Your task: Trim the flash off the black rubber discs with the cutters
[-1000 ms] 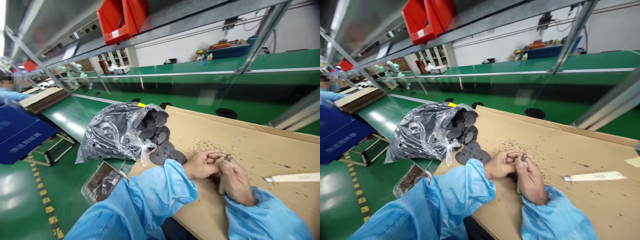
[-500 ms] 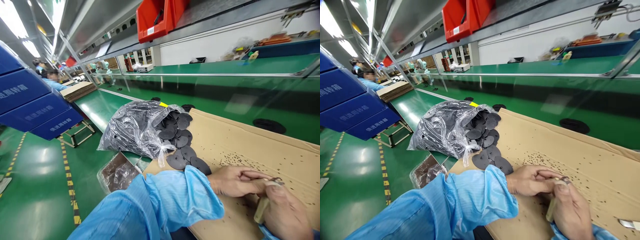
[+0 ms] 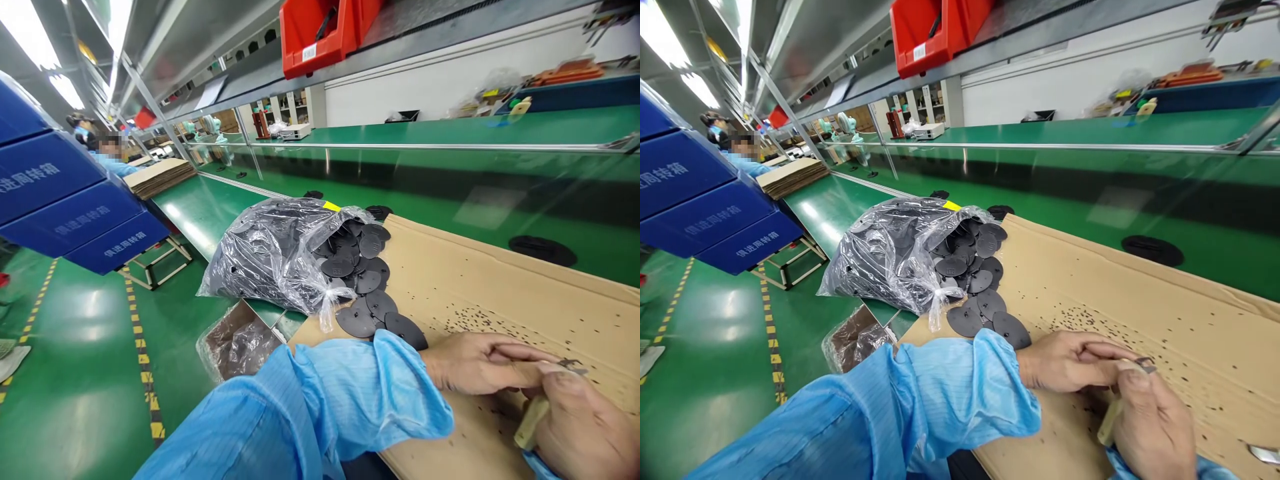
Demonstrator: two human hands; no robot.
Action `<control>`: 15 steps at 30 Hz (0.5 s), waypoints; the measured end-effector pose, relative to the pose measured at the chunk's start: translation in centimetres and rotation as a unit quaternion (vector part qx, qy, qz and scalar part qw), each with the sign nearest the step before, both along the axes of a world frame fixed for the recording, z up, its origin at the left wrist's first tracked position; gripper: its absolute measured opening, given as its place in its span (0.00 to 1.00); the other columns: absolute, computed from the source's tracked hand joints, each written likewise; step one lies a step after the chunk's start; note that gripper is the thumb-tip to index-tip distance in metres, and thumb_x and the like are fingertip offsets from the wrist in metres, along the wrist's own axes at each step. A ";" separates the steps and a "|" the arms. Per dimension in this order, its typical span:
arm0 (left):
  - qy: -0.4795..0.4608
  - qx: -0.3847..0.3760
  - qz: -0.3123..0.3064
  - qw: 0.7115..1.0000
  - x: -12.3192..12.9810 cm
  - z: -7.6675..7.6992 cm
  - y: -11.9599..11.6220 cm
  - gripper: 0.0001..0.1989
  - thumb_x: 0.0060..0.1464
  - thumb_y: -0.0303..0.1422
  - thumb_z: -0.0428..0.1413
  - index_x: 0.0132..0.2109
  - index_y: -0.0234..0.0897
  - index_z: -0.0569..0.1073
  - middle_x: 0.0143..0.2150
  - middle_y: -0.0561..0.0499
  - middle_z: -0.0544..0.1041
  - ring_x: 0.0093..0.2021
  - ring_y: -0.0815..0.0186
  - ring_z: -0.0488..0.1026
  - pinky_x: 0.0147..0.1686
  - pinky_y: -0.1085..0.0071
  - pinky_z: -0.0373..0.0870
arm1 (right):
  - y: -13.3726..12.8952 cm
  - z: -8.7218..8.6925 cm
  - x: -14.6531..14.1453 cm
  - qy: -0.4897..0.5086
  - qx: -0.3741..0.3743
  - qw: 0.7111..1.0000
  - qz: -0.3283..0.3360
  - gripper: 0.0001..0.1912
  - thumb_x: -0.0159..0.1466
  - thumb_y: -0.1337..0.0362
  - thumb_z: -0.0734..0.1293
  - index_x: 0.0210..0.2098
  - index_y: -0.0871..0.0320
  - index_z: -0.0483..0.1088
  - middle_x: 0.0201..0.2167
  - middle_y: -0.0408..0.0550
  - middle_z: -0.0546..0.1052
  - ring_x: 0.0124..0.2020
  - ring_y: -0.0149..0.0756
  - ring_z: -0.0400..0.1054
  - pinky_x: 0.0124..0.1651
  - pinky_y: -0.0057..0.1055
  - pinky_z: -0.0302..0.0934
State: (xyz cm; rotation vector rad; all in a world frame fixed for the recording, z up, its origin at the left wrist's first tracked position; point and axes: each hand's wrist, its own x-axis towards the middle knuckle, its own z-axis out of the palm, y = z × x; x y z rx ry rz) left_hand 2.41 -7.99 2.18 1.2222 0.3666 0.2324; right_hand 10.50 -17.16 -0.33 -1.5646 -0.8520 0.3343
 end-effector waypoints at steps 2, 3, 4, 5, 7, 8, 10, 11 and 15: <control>-0.014 0.008 -0.002 1.000 0.1 -0.4 0.1 0.23 0.57 0.30 0.53 0.59 0.30 0.69 0.57 0.34 0.72 0.56 0.50 0.71 0.57 0.56 0.67 | 0.2 1.0 -0.5 0.005 -0.006 1.000 -0.007 0.23 0.57 0.36 0.62 0.22 0.47 0.69 0.25 0.53 0.73 0.32 0.50 0.71 0.29 0.46 0.67; -0.021 0.009 -0.003 1.000 0.2 -0.6 0.1 0.23 0.57 0.31 0.54 0.59 0.29 0.69 0.57 0.33 0.72 0.56 0.50 0.71 0.57 0.55 0.67 | 0.3 1.3 -0.5 0.001 -0.005 1.000 -0.009 0.24 0.56 0.35 0.63 0.22 0.49 0.69 0.26 0.53 0.74 0.32 0.50 0.71 0.31 0.47 0.68; -0.027 0.009 -0.004 1.000 0.2 -0.8 0.1 0.24 0.57 0.32 0.54 0.59 0.28 0.69 0.57 0.33 0.72 0.57 0.49 0.70 0.57 0.54 0.66 | 0.3 1.4 -0.5 -0.008 -0.002 1.000 -0.009 0.25 0.55 0.35 0.63 0.23 0.50 0.70 0.27 0.53 0.74 0.32 0.50 0.72 0.32 0.47 0.69; -0.035 0.008 -0.003 0.999 0.2 -0.9 0.1 0.24 0.56 0.33 0.55 0.59 0.26 0.69 0.57 0.32 0.72 0.57 0.48 0.69 0.58 0.53 0.65 | 0.4 1.3 -0.4 -0.014 0.003 1.000 -0.007 0.26 0.55 0.35 0.63 0.24 0.52 0.70 0.28 0.53 0.75 0.32 0.50 0.72 0.34 0.48 0.69; -0.051 0.008 -0.004 0.999 0.3 -1.2 0.1 0.26 0.55 0.35 0.56 0.58 0.24 0.69 0.58 0.32 0.71 0.58 0.48 0.68 0.59 0.53 0.63 | 0.4 0.9 -0.1 -0.015 0.013 1.000 0.002 0.26 0.57 0.36 0.63 0.27 0.54 0.71 0.30 0.53 0.75 0.34 0.50 0.73 0.37 0.48 0.70; -0.056 0.008 -0.005 0.998 0.3 -1.3 0.2 0.26 0.55 0.36 0.56 0.58 0.24 0.69 0.58 0.32 0.71 0.58 0.49 0.69 0.59 0.52 0.63 | 0.3 0.5 0.1 -0.014 0.015 1.000 0.008 0.25 0.58 0.38 0.62 0.28 0.54 0.72 0.31 0.53 0.76 0.35 0.49 0.73 0.38 0.47 0.70; -0.053 0.001 -0.006 0.999 0.2 -1.3 0.1 0.27 0.53 0.37 0.58 0.57 0.26 0.70 0.57 0.33 0.71 0.56 0.49 0.70 0.59 0.52 0.64 | 0.1 0.0 0.4 -0.015 0.014 1.000 0.023 0.23 0.60 0.41 0.62 0.31 0.55 0.73 0.32 0.53 0.76 0.37 0.48 0.73 0.38 0.44 0.71; -0.047 -0.006 -0.005 0.999 0.2 -1.2 0.1 0.27 0.53 0.37 0.58 0.57 0.26 0.70 0.57 0.34 0.72 0.56 0.50 0.70 0.58 0.53 0.64 | 0.0 -0.3 0.5 -0.017 0.017 0.999 0.030 0.22 0.61 0.42 0.62 0.33 0.55 0.73 0.33 0.53 0.76 0.37 0.47 0.73 0.38 0.42 0.71; -0.041 -0.029 0.003 0.999 0.0 -0.5 0.0 0.23 0.53 0.33 0.57 0.55 0.27 0.71 0.56 0.36 0.73 0.55 0.53 0.70 0.57 0.57 0.65 | -0.1 -0.5 0.5 -0.015 0.041 0.998 0.052 0.19 0.65 0.47 0.61 0.37 0.55 0.74 0.34 0.51 0.76 0.36 0.42 0.73 0.36 0.37 0.70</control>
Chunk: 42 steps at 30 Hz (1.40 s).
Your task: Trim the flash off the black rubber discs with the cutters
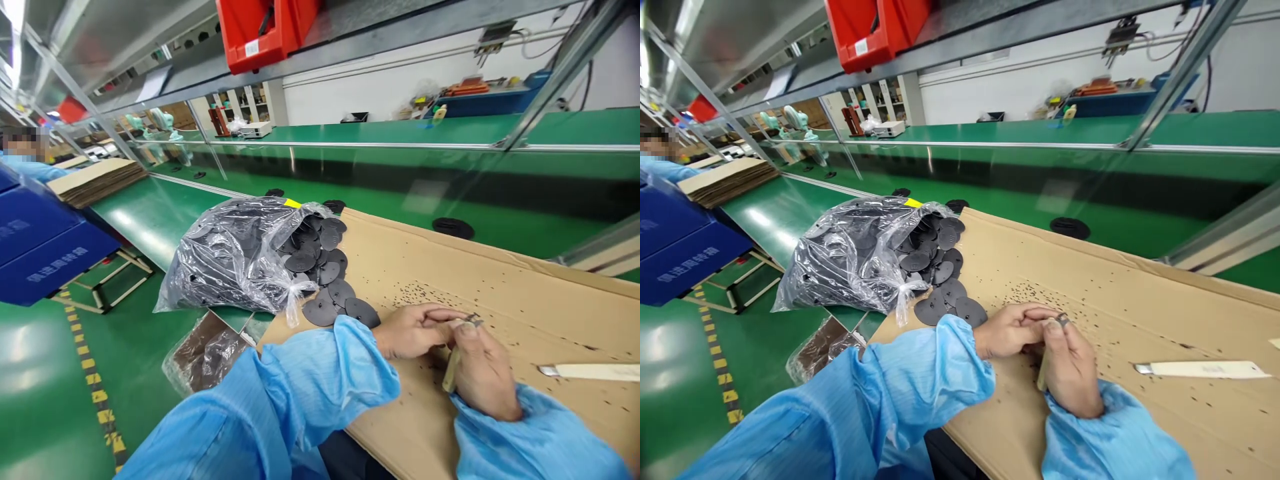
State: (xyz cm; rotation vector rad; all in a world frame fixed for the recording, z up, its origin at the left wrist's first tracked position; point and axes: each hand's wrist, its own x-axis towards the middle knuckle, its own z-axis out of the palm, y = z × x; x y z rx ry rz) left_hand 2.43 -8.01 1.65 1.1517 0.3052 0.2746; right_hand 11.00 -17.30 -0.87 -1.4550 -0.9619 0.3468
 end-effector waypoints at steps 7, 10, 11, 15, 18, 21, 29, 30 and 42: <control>-0.034 0.046 0.013 0.998 -0.6 0.8 -0.1 0.18 0.54 0.32 0.55 0.51 0.29 0.73 0.49 0.40 0.77 0.52 0.55 0.71 0.52 0.62 0.67 | 0.2 1.6 -1.0 -0.007 0.032 0.999 0.013 0.17 0.67 0.49 0.60 0.37 0.52 0.74 0.30 0.48 0.75 0.31 0.39 0.71 0.30 0.34 0.68; -0.032 0.059 0.011 0.998 -0.6 0.8 -0.1 0.20 0.50 0.37 0.59 0.49 0.30 0.74 0.46 0.41 0.78 0.47 0.58 0.73 0.50 0.63 0.68 | 0.2 2.0 -1.3 -0.008 0.036 0.999 0.030 0.16 0.68 0.50 0.59 0.38 0.52 0.73 0.32 0.48 0.75 0.32 0.39 0.71 0.30 0.35 0.67; -0.026 0.063 0.009 0.998 -0.5 0.7 -0.1 0.22 0.49 0.39 0.60 0.49 0.31 0.74 0.46 0.41 0.77 0.46 0.58 0.73 0.49 0.63 0.69 | 0.2 2.1 -1.3 -0.006 0.037 0.999 0.036 0.16 0.68 0.50 0.59 0.38 0.52 0.73 0.32 0.48 0.75 0.32 0.38 0.70 0.31 0.35 0.67; -0.019 0.091 0.017 0.996 -0.5 0.7 -0.1 0.25 0.49 0.45 0.60 0.48 0.31 0.74 0.44 0.41 0.77 0.44 0.58 0.73 0.49 0.63 0.69 | 0.1 2.2 -1.4 -0.007 0.032 0.998 0.051 0.17 0.68 0.50 0.59 0.39 0.55 0.71 0.32 0.47 0.75 0.30 0.35 0.69 0.33 0.33 0.66; -0.039 0.122 0.020 0.992 -0.5 1.0 -0.1 0.23 0.51 0.45 0.59 0.47 0.30 0.75 0.45 0.41 0.77 0.46 0.58 0.72 0.51 0.64 0.67 | 0.0 2.5 -1.5 -0.013 0.032 0.998 0.046 0.18 0.67 0.49 0.60 0.38 0.57 0.70 0.33 0.48 0.75 0.34 0.36 0.70 0.38 0.33 0.66; -0.044 0.145 0.016 0.988 -0.7 1.4 -0.2 0.23 0.53 0.46 0.57 0.46 0.30 0.75 0.45 0.41 0.76 0.46 0.58 0.72 0.50 0.65 0.67 | 0.0 2.9 -1.6 -0.009 0.040 0.998 0.053 0.17 0.67 0.49 0.61 0.37 0.57 0.70 0.34 0.47 0.75 0.36 0.36 0.70 0.41 0.33 0.66; -0.037 0.174 0.019 0.984 -0.7 1.5 -0.2 0.24 0.54 0.48 0.55 0.46 0.30 0.74 0.45 0.41 0.76 0.46 0.58 0.71 0.51 0.64 0.66 | -0.1 3.0 -1.7 -0.003 0.037 0.998 0.052 0.17 0.66 0.50 0.61 0.37 0.56 0.70 0.34 0.48 0.74 0.37 0.37 0.69 0.41 0.34 0.66; -0.038 0.176 0.020 0.983 -0.7 1.5 -0.2 0.25 0.54 0.49 0.55 0.46 0.30 0.74 0.46 0.40 0.76 0.47 0.58 0.71 0.52 0.64 0.66 | -0.1 3.0 -1.7 -0.004 0.038 0.998 0.053 0.16 0.66 0.50 0.61 0.37 0.56 0.70 0.33 0.48 0.74 0.37 0.37 0.69 0.41 0.34 0.66; -0.032 0.161 0.018 0.986 -0.8 0.9 -0.2 0.25 0.53 0.49 0.55 0.46 0.31 0.75 0.46 0.41 0.75 0.46 0.58 0.71 0.42 0.68 0.69 | 0.0 2.9 -1.7 -0.007 0.045 0.998 0.044 0.18 0.67 0.49 0.60 0.36 0.57 0.71 0.33 0.48 0.75 0.36 0.36 0.71 0.40 0.33 0.66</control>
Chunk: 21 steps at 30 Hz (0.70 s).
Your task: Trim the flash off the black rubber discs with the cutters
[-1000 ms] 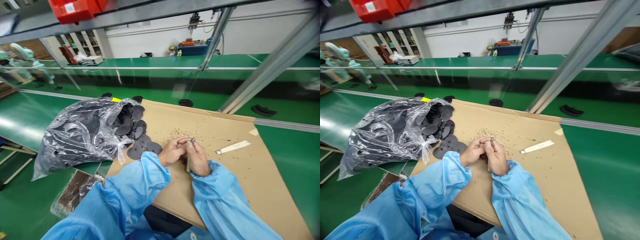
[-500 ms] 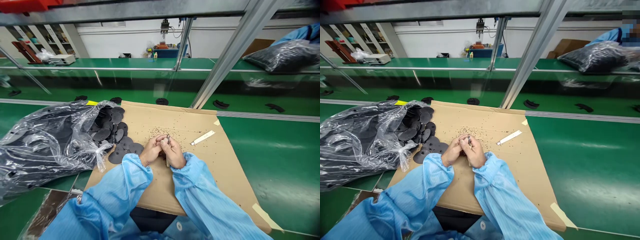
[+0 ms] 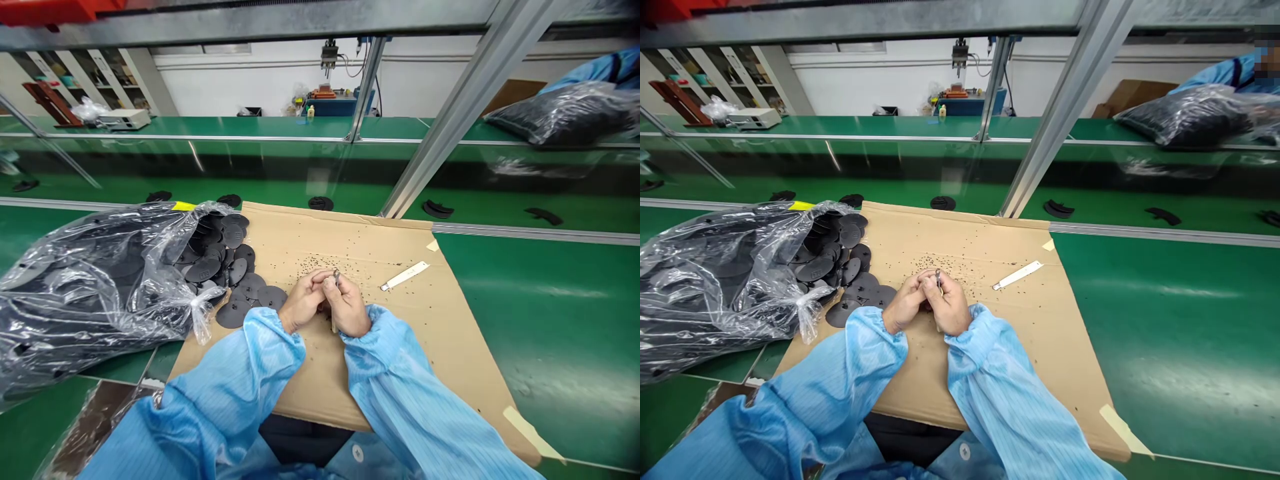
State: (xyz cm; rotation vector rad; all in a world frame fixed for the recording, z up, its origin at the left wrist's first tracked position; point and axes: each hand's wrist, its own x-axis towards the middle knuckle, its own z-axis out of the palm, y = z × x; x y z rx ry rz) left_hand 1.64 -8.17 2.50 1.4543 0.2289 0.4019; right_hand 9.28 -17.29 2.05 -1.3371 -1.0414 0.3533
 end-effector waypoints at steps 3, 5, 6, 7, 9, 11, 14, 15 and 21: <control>-0.001 -0.007 0.004 1.000 0.1 0.0 0.0 0.25 0.52 0.49 0.57 0.46 0.31 0.75 0.46 0.41 0.75 0.45 0.59 0.72 0.42 0.68 0.69 | 0.0 -0.2 0.0 -0.004 -0.003 1.000 -0.011 0.20 0.67 0.48 0.59 0.35 0.57 0.71 0.32 0.48 0.75 0.34 0.36 0.70 0.39 0.33 0.67; -0.009 0.000 0.012 1.000 0.2 0.1 -0.1 0.25 0.51 0.49 0.58 0.45 0.30 0.76 0.45 0.41 0.75 0.44 0.60 0.72 0.44 0.67 0.68 | 0.1 -0.3 0.1 -0.006 -0.004 1.000 -0.016 0.20 0.67 0.47 0.60 0.35 0.57 0.71 0.32 0.48 0.75 0.35 0.36 0.71 0.39 0.32 0.67; -0.010 0.003 0.014 1.000 0.2 0.1 -0.1 0.25 0.51 0.49 0.58 0.45 0.30 0.76 0.44 0.42 0.76 0.44 0.60 0.71 0.45 0.67 0.68 | 0.1 -0.3 0.1 -0.005 -0.003 1.000 -0.018 0.20 0.67 0.48 0.60 0.35 0.57 0.71 0.32 0.48 0.75 0.34 0.35 0.71 0.39 0.32 0.66; -0.009 0.004 0.013 1.000 0.2 0.0 -0.1 0.26 0.51 0.49 0.58 0.46 0.30 0.76 0.43 0.42 0.76 0.43 0.61 0.71 0.44 0.67 0.68 | 0.0 -0.4 0.1 -0.004 -0.003 1.000 -0.019 0.19 0.67 0.48 0.60 0.35 0.57 0.71 0.31 0.47 0.75 0.34 0.35 0.71 0.38 0.31 0.66; -0.001 -0.002 0.008 1.000 0.3 -0.2 -0.1 0.27 0.51 0.49 0.58 0.47 0.30 0.75 0.42 0.43 0.76 0.38 0.64 0.71 0.40 0.69 0.68 | 0.0 -0.4 0.1 -0.001 0.001 1.000 -0.023 0.19 0.67 0.49 0.61 0.35 0.58 0.71 0.31 0.47 0.75 0.31 0.34 0.70 0.35 0.30 0.66; 0.011 -0.013 0.001 1.000 0.4 -0.5 -0.1 0.27 0.51 0.50 0.58 0.49 0.30 0.75 0.40 0.45 0.76 0.32 0.69 0.68 0.34 0.72 0.67 | 0.0 -0.5 0.2 0.002 0.001 1.000 -0.029 0.19 0.66 0.49 0.61 0.34 0.58 0.71 0.29 0.46 0.75 0.29 0.33 0.70 0.33 0.29 0.65; 0.018 -0.029 -0.006 0.999 0.5 -0.9 -0.1 0.29 0.50 0.50 0.58 0.50 0.30 0.74 0.36 0.47 0.75 0.24 0.74 0.61 0.28 0.74 0.63 | -0.1 -0.6 0.2 0.007 -0.013 0.999 -0.043 0.20 0.66 0.47 0.61 0.33 0.58 0.71 0.25 0.45 0.73 0.26 0.32 0.68 0.30 0.28 0.65; 0.018 -0.034 -0.009 0.999 0.5 -1.0 -0.1 0.30 0.50 0.51 0.58 0.50 0.30 0.74 0.34 0.48 0.75 0.23 0.75 0.59 0.26 0.75 0.62 | -0.1 -0.6 0.2 0.011 -0.021 0.999 -0.046 0.21 0.65 0.46 0.61 0.33 0.58 0.70 0.24 0.44 0.72 0.25 0.32 0.67 0.28 0.28 0.64; 0.024 -0.044 -0.009 0.999 0.5 -1.0 -0.2 0.31 0.49 0.52 0.58 0.49 0.30 0.74 0.30 0.51 0.72 0.22 0.75 0.58 0.23 0.76 0.58 | 0.0 -0.6 0.1 0.028 -0.019 0.998 -0.046 0.20 0.65 0.47 0.62 0.32 0.58 0.70 0.21 0.43 0.71 0.22 0.30 0.66 0.26 0.27 0.63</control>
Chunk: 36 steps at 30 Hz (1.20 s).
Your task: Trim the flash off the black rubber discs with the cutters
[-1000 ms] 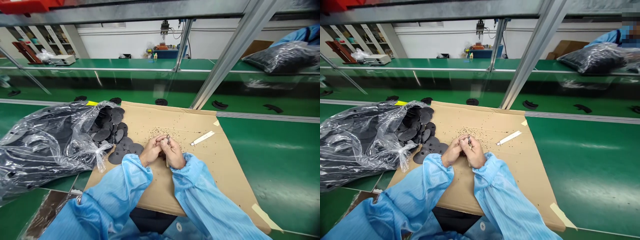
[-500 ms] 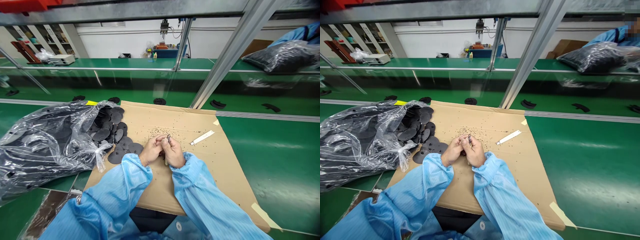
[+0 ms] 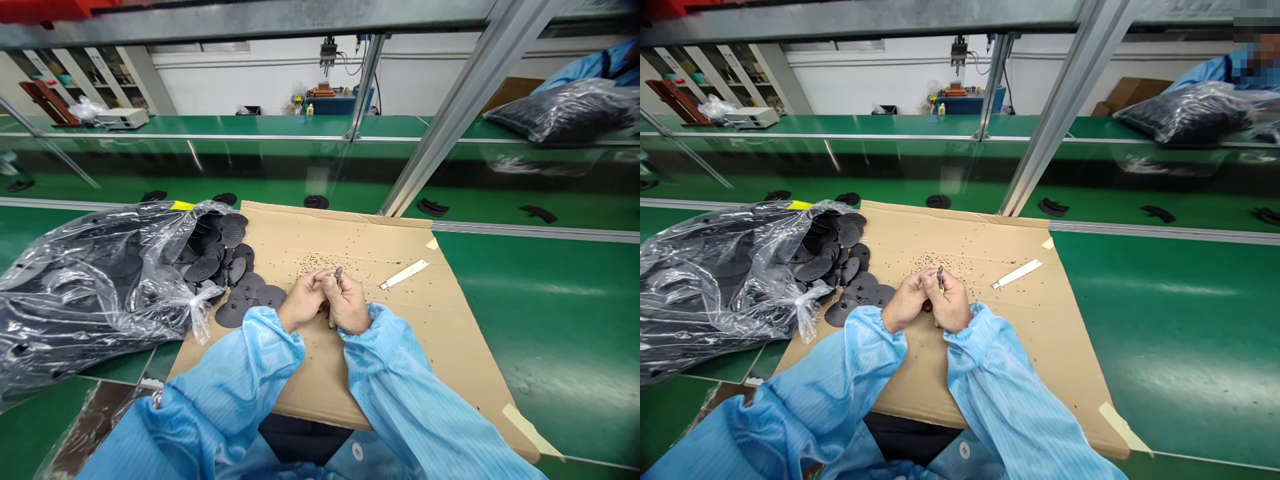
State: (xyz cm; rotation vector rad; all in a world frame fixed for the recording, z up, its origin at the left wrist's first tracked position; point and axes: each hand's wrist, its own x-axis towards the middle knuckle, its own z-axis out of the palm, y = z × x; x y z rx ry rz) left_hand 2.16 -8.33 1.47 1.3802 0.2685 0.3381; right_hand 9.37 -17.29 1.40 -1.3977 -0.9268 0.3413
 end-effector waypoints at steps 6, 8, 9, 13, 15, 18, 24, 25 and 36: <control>0.007 0.005 0.001 1.000 -0.1 0.2 -0.1 0.28 0.50 0.51 0.58 0.48 0.30 0.74 0.26 0.54 0.67 0.20 0.76 0.57 0.20 0.77 0.57 | 0.0 0.1 0.0 0.001 -0.006 1.000 0.007 0.20 0.66 0.48 0.62 0.30 0.58 0.69 0.18 0.41 0.70 0.20 0.30 0.66 0.24 0.27 0.62; 0.009 0.003 -0.001 1.000 -0.1 0.3 -0.1 0.29 0.50 0.51 0.58 0.48 0.30 0.74 0.26 0.55 0.65 0.20 0.76 0.57 0.19 0.77 0.57 | 0.0 0.1 0.0 0.005 -0.011 1.000 0.004 0.20 0.65 0.47 0.61 0.30 0.58 0.69 0.17 0.41 0.70 0.19 0.30 0.66 0.23 0.26 0.62; 0.010 0.002 -0.001 1.000 -0.1 0.4 -0.1 0.29 0.49 0.51 0.58 0.48 0.30 0.74 0.26 0.55 0.65 0.20 0.76 0.57 0.19 0.77 0.57 | 0.0 0.2 -0.1 0.008 -0.014 1.000 0.003 0.21 0.65 0.46 0.61 0.29 0.57 0.68 0.17 0.41 0.70 0.19 0.30 0.66 0.23 0.26 0.62; 0.014 0.001 0.000 1.000 -0.1 0.3 -0.2 0.28 0.50 0.51 0.58 0.47 0.30 0.74 0.25 0.55 0.65 0.20 0.76 0.57 0.18 0.78 0.57 | -0.1 0.4 -0.1 0.010 -0.020 1.000 0.003 0.22 0.64 0.44 0.61 0.29 0.57 0.68 0.15 0.41 0.69 0.18 0.31 0.66 0.21 0.26 0.61; 0.020 0.000 -0.004 1.000 -0.1 0.3 -0.2 0.27 0.50 0.50 0.57 0.47 0.31 0.73 0.24 0.56 0.64 0.20 0.76 0.57 0.18 0.78 0.57 | -0.1 0.5 -0.1 0.007 -0.022 1.000 0.002 0.22 0.65 0.45 0.61 0.29 0.58 0.69 0.15 0.41 0.69 0.17 0.31 0.66 0.20 0.26 0.61; 0.029 0.000 -0.012 1.000 -0.1 0.2 -0.2 0.27 0.52 0.50 0.57 0.48 0.31 0.73 0.22 0.57 0.62 0.18 0.76 0.56 0.17 0.78 0.57 | -0.2 0.4 -0.2 0.013 -0.028 1.000 0.000 0.23 0.64 0.45 0.62 0.28 0.58 0.69 0.14 0.41 0.68 0.16 0.31 0.65 0.20 0.26 0.61; 0.033 0.006 -0.024 0.999 -0.2 0.3 -0.2 0.24 0.53 0.50 0.55 0.42 0.31 0.74 0.18 0.58 0.60 0.16 0.76 0.58 0.17 0.78 0.57 | -0.2 0.2 -0.2 0.037 -0.040 0.998 0.000 0.22 0.63 0.44 0.63 0.29 0.58 0.69 0.14 0.40 0.68 0.14 0.30 0.65 0.18 0.26 0.60; 0.032 0.006 -0.024 0.999 -0.3 0.3 -0.2 0.24 0.53 0.50 0.55 0.42 0.31 0.73 0.18 0.58 0.60 0.16 0.75 0.58 0.17 0.78 0.57 | -0.2 0.2 -0.2 0.039 -0.041 0.998 0.000 0.22 0.63 0.44 0.64 0.29 0.58 0.69 0.13 0.40 0.68 0.14 0.30 0.65 0.17 0.26 0.60; 0.032 0.010 -0.023 0.999 -0.3 0.5 -0.1 0.24 0.52 0.49 0.56 0.42 0.31 0.73 0.25 0.55 0.66 0.20 0.76 0.61 0.19 0.78 0.60 | -0.2 0.1 -0.2 0.016 -0.028 0.999 0.001 0.21 0.64 0.45 0.62 0.28 0.58 0.67 0.15 0.40 0.68 0.17 0.30 0.64 0.21 0.27 0.61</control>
